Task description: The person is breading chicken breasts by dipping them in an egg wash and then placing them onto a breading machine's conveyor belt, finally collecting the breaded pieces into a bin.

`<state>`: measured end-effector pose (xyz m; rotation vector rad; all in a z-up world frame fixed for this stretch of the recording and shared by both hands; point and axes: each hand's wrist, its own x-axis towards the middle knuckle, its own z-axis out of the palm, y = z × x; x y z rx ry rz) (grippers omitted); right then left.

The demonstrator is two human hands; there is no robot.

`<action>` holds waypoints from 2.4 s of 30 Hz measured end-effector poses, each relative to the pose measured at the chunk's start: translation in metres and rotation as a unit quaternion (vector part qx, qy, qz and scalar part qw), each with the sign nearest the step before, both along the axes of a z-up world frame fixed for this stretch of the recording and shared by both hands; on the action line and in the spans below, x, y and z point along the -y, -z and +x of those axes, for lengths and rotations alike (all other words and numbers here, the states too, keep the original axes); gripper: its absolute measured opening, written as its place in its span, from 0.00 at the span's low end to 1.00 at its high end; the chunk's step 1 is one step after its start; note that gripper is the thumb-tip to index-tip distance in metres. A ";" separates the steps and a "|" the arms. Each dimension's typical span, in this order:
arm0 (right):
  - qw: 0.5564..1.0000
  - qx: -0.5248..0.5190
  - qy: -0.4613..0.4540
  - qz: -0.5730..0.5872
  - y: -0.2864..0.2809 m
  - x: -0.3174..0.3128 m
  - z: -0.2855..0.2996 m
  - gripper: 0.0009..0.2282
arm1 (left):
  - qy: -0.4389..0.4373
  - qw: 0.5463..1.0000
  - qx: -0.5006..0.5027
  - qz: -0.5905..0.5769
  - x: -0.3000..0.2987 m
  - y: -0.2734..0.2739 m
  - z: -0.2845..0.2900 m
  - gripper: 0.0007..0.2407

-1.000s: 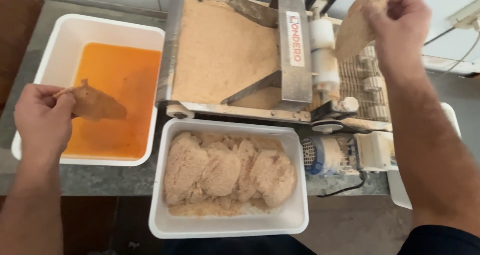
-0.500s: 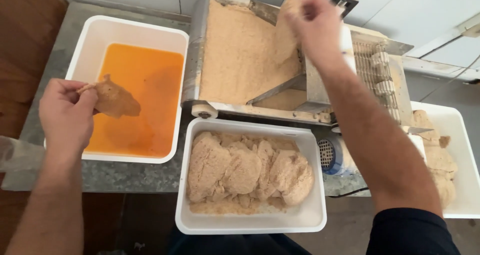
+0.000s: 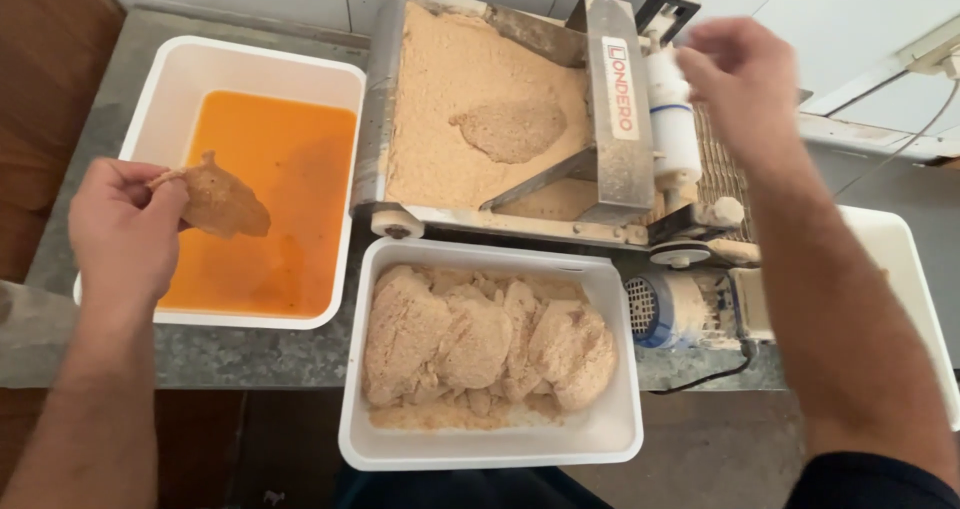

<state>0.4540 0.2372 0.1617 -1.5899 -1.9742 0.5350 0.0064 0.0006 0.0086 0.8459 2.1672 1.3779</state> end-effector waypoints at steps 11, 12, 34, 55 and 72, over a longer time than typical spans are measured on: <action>0.971 0.156 0.147 -0.108 0.085 -0.028 0.203 0.19 | -0.004 0.998 -0.061 -0.017 -0.009 -0.015 0.021 0.03; 0.960 0.185 0.142 -0.153 0.092 -0.026 0.207 0.23 | -0.006 0.998 -0.058 -0.023 -0.010 -0.017 0.022 0.03; 0.974 0.206 0.070 -0.066 0.178 -0.049 0.247 0.36 | -0.050 0.997 -0.056 -0.012 -0.017 -0.024 0.039 0.02; 0.967 0.219 0.094 -0.092 0.168 -0.043 0.238 0.38 | -0.033 0.999 -0.030 0.003 -0.029 -0.023 0.036 0.02; 0.971 0.198 0.099 -0.090 0.173 -0.045 0.243 0.39 | -0.011 1.000 -0.024 -0.013 -0.034 0.005 0.015 0.06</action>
